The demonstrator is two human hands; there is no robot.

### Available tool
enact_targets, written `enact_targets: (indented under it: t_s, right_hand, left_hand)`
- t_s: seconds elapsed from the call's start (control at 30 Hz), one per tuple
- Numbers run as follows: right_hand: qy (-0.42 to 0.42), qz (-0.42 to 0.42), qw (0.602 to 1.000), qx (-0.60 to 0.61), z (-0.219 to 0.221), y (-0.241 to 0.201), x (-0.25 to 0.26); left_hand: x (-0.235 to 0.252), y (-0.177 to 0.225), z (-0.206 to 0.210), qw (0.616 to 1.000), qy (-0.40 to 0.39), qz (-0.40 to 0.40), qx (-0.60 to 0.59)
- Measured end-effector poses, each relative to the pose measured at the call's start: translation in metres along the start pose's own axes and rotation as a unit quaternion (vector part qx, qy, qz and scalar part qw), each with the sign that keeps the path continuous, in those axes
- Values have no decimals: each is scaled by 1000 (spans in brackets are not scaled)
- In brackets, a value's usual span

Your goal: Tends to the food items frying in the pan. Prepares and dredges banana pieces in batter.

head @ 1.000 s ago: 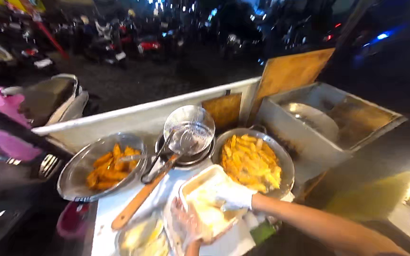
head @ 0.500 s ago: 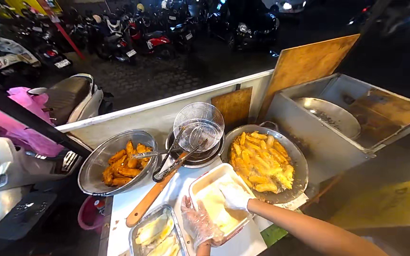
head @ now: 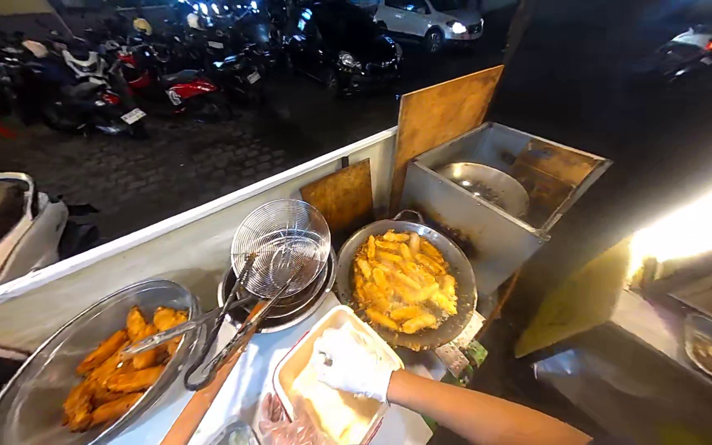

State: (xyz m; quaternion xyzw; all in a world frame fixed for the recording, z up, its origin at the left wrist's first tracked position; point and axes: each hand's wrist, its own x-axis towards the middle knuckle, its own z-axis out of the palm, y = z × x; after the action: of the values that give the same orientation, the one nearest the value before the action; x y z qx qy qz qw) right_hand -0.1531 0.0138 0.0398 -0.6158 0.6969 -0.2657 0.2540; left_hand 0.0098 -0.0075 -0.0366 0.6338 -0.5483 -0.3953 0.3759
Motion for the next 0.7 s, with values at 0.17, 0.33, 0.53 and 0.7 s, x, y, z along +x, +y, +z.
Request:
enact_targets:
  t_s: [0.17, 0.33, 0.53, 0.7]
  right_hand:
    - [-59, 2, 998, 23, -11, 0, -32]
    - [-54, 59, 995, 65, -21, 34, -44]
    - [85, 190, 965, 160, -127, 58, -49]
    - [99, 273, 951, 104, -120, 146, -20]
  left_hand:
    - [5, -5, -1, 1000, -5, 2, 20]
    - [8, -7, -2, 999, -8, 5, 52]
    - [9, -22, -1, 998, 19, 37, 40]
    - [4, -13, -6, 998, 0, 12, 54]
